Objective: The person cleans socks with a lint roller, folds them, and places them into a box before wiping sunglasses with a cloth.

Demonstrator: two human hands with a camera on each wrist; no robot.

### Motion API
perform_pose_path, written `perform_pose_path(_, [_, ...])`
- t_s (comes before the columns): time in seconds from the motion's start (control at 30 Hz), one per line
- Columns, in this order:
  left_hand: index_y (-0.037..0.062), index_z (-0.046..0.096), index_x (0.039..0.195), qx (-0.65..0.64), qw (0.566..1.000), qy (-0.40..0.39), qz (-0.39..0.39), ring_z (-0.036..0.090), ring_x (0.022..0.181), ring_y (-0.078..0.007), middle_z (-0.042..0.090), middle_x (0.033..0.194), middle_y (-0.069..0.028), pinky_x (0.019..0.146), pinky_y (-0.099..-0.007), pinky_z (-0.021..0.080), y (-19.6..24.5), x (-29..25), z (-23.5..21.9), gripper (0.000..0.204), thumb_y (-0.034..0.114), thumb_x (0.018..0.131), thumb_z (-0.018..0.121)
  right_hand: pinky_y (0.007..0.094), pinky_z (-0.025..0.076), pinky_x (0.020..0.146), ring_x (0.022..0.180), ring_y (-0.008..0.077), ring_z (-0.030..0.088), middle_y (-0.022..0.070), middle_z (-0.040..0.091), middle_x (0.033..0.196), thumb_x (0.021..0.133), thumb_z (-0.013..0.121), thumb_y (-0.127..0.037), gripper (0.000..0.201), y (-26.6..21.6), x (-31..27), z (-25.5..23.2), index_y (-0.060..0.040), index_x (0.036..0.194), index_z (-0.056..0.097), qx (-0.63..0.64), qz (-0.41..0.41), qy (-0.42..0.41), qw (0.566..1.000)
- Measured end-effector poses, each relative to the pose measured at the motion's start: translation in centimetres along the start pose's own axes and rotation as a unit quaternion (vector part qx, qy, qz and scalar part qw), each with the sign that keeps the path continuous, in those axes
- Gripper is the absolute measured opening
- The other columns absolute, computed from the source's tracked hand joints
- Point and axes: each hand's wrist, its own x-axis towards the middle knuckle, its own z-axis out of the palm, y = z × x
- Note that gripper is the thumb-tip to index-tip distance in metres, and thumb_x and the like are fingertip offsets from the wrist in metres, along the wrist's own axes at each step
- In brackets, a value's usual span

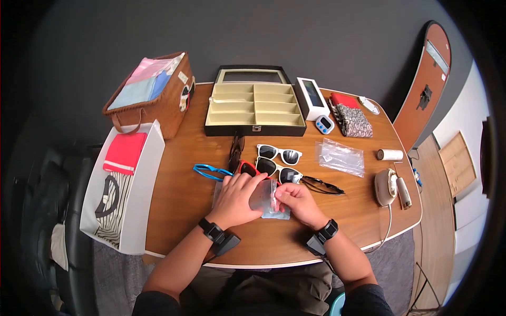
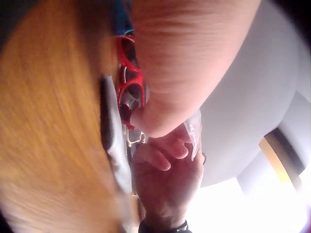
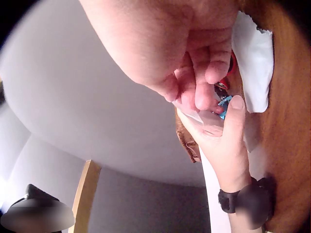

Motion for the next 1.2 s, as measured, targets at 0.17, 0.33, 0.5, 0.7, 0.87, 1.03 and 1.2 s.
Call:
perform_pose_path(0.17, [0.0143, 0.052, 0.140, -0.048, 0.999, 0.001, 0.014, 0.054, 0.114, -0.0322, 0.057, 0.117, -0.0113, 0.100, -0.0451, 0.037, 0.1, 0.1, -0.2, 0.088, 0.028, 0.060, 0.087, 0.0230, 0.046, 0.064, 0.073, 0.0081, 0.062, 0.0012, 0.069, 0.082, 0.103, 0.061, -0.021, 0.019, 0.1, 0.0, 0.0, -0.0047, 0.097, 0.068, 0.033, 0.012, 0.004, 0.999])
perform_pose_path(0.33, [0.0093, 0.050, 0.141, -0.077, 0.995, 0.032, 0.061, 0.053, 0.117, -0.0347, 0.056, 0.121, -0.0142, 0.107, -0.0498, 0.037, 0.2, 0.1, 0.3, 0.090, 0.031, 0.062, 0.089, 0.0220, 0.046, 0.063, 0.072, 0.0088, 0.063, 0.0028, 0.071, 0.085, 0.102, 0.062, -0.019, 0.017, 0.6, 0.2, 0.5, -0.0034, 0.099, 0.068, -0.064, -0.013, 0.024, 0.998])
perform_pose_path(0.5, [0.0068, 0.050, 0.136, -0.105, 0.994, -0.031, 0.024, 0.054, 0.116, -0.0366, 0.055, 0.122, -0.0153, 0.104, -0.0489, 0.041, -0.1, -0.6, 1.3, 0.086, 0.031, 0.063, 0.089, 0.0224, 0.048, 0.064, 0.073, 0.0083, 0.064, 0.0027, 0.071, 0.086, 0.102, 0.061, -0.018, 0.017, 0.2, 0.2, 0.7, -0.0027, 0.101, 0.068, -0.044, -0.004, 0.021, 0.999])
perform_pose_path(0.7, [0.0055, 0.052, 0.130, -0.086, 0.995, -0.019, 0.051, 0.053, 0.116, -0.0376, 0.054, 0.122, -0.0164, 0.103, -0.0475, 0.042, 0.0, -0.5, 1.6, 0.080, 0.029, 0.062, 0.088, 0.0222, 0.047, 0.063, 0.072, 0.0072, 0.063, 0.0013, 0.071, 0.084, 0.103, 0.060, -0.020, 0.017, 0.1, 0.4, 0.7, -0.0042, 0.101, 0.068, -0.049, 0.012, 0.028, 0.998])
perform_pose_path(0.87, [0.0064, 0.052, 0.128, -0.082, 0.995, -0.008, 0.061, 0.054, 0.113, -0.0368, 0.055, 0.118, -0.0157, 0.099, -0.0461, 0.043, 0.3, -0.3, 1.4, 0.076, 0.029, 0.064, 0.085, 0.0221, 0.047, 0.063, 0.071, 0.0071, 0.063, 0.0002, 0.070, 0.082, 0.103, 0.060, -0.019, 0.016, 0.0, 0.4, 0.7, -0.0053, 0.101, 0.068, -0.057, 0.030, 0.032, 0.997])
perform_pose_path(1.03, [0.0046, 0.052, 0.130, -0.078, 0.995, -0.020, 0.057, 0.054, 0.114, -0.0371, 0.055, 0.120, -0.0159, 0.100, -0.0464, 0.042, 0.2, -0.3, 1.5, 0.080, 0.028, 0.062, 0.088, 0.0226, 0.048, 0.063, 0.070, 0.0085, 0.063, 0.0023, 0.071, 0.083, 0.101, 0.062, -0.017, 0.015, -0.1, 0.3, 0.5, -0.0040, 0.098, 0.069, -0.027, 0.025, 0.032, 0.999])
perform_pose_path(1.2, [0.0047, 0.052, 0.129, -0.076, 0.995, -0.018, 0.067, 0.054, 0.112, -0.0365, 0.055, 0.117, -0.0152, 0.099, -0.0459, 0.042, 0.5, -0.2, 1.6, 0.078, 0.028, 0.063, 0.087, 0.0249, 0.051, 0.065, 0.070, 0.0098, 0.064, 0.0049, 0.071, 0.082, 0.098, 0.062, -0.009, 0.011, 0.5, 0.5, -0.1, -0.0002, 0.096, 0.068, -0.042, 0.009, 0.046, 0.998])
